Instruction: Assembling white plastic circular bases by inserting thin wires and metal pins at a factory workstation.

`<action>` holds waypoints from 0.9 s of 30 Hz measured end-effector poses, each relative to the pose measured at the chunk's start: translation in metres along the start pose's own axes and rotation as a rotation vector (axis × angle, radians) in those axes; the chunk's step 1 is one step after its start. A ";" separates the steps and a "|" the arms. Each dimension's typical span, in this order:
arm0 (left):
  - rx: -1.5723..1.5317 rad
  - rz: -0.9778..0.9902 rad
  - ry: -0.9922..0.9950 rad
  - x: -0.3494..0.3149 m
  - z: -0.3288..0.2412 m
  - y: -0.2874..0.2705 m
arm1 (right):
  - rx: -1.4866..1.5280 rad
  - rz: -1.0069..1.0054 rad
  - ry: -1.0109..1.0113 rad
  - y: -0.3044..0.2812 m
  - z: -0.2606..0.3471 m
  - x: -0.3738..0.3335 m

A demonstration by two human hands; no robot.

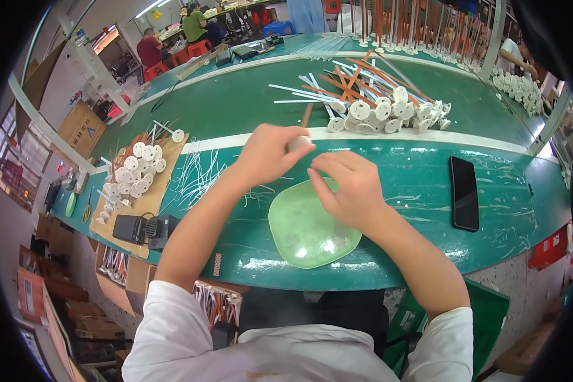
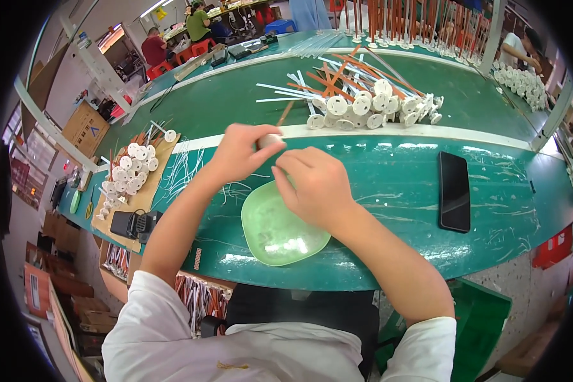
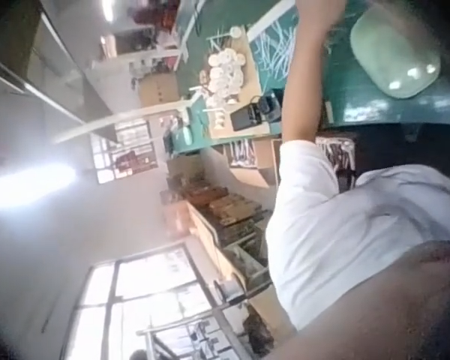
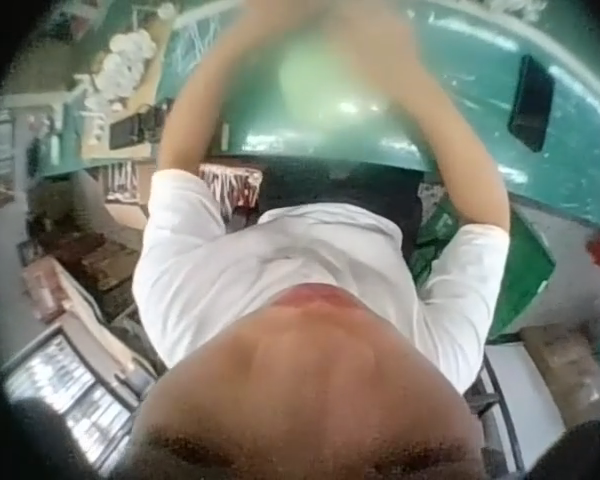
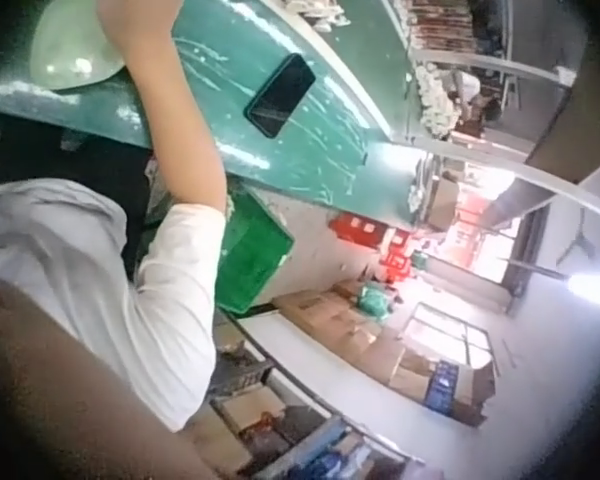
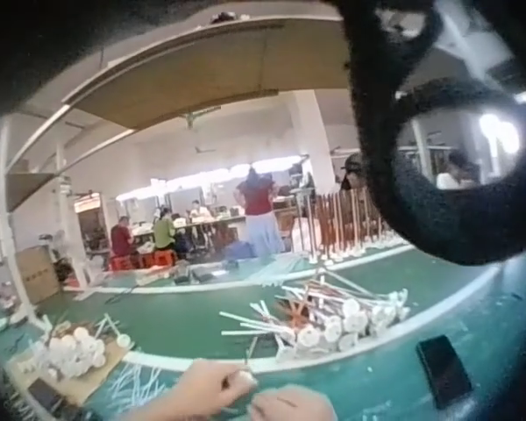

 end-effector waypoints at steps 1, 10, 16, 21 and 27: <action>0.000 0.008 -0.003 -0.015 -0.002 0.003 | 0.052 -0.023 0.052 0.000 -0.005 0.000; -0.320 -0.284 0.278 -0.082 -0.026 0.010 | 0.269 -0.008 0.072 0.010 0.014 0.002; -0.346 -0.399 0.397 -0.095 -0.021 0.015 | 0.201 0.010 -0.028 0.011 0.027 0.006; -0.212 -0.422 0.306 -0.102 -0.032 0.015 | 0.106 -0.019 -0.078 0.009 0.038 0.006; -0.214 -0.451 0.261 -0.102 -0.024 0.018 | 0.042 0.030 -0.025 0.014 0.032 0.006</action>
Point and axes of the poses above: each hand's wrist, its own x-axis towards the middle knuckle, its own y-axis out of the palm, z = x × y, the point moved 8 cm from there along x, towards the middle knuckle, and after that the axes turned 14 degrees about z, right-handed, at the moved point
